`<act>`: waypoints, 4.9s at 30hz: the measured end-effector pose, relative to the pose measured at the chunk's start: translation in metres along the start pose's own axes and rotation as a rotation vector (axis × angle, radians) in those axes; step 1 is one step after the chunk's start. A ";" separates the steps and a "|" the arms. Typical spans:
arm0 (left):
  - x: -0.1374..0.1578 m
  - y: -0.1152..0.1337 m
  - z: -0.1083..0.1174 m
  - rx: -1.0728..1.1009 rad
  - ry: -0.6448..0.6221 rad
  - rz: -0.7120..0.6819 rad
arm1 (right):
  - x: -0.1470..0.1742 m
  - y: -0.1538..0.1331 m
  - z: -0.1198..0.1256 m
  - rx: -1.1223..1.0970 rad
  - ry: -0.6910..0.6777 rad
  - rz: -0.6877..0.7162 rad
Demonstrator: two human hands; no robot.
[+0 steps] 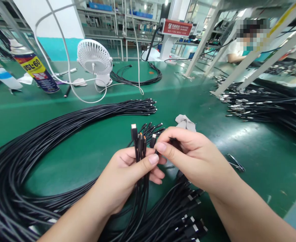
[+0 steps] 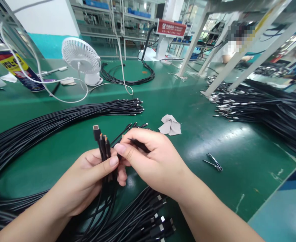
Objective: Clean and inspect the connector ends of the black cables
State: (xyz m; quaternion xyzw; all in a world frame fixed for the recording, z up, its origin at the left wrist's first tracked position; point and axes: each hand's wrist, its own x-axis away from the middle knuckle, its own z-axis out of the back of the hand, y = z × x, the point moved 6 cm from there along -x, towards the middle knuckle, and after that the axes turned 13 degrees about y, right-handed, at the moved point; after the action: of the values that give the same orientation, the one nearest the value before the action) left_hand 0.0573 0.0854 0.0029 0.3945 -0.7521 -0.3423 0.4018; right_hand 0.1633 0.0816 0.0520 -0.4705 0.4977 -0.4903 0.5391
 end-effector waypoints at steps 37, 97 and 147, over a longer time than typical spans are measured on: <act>0.001 0.002 0.000 0.060 0.043 -0.011 | 0.027 -0.032 -0.006 1.122 0.276 0.956; -0.004 -0.004 0.009 0.061 0.112 0.011 | 0.024 -0.028 -0.005 1.134 0.279 0.953; -0.002 0.001 0.005 0.033 0.085 -0.001 | 0.028 -0.031 -0.002 1.188 0.252 0.917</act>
State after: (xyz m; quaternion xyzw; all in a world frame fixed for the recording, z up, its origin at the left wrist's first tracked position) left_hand 0.0533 0.0886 0.0007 0.4158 -0.7396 -0.3131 0.4267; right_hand 0.1602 0.0518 0.0806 0.2122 0.3536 -0.4529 0.7905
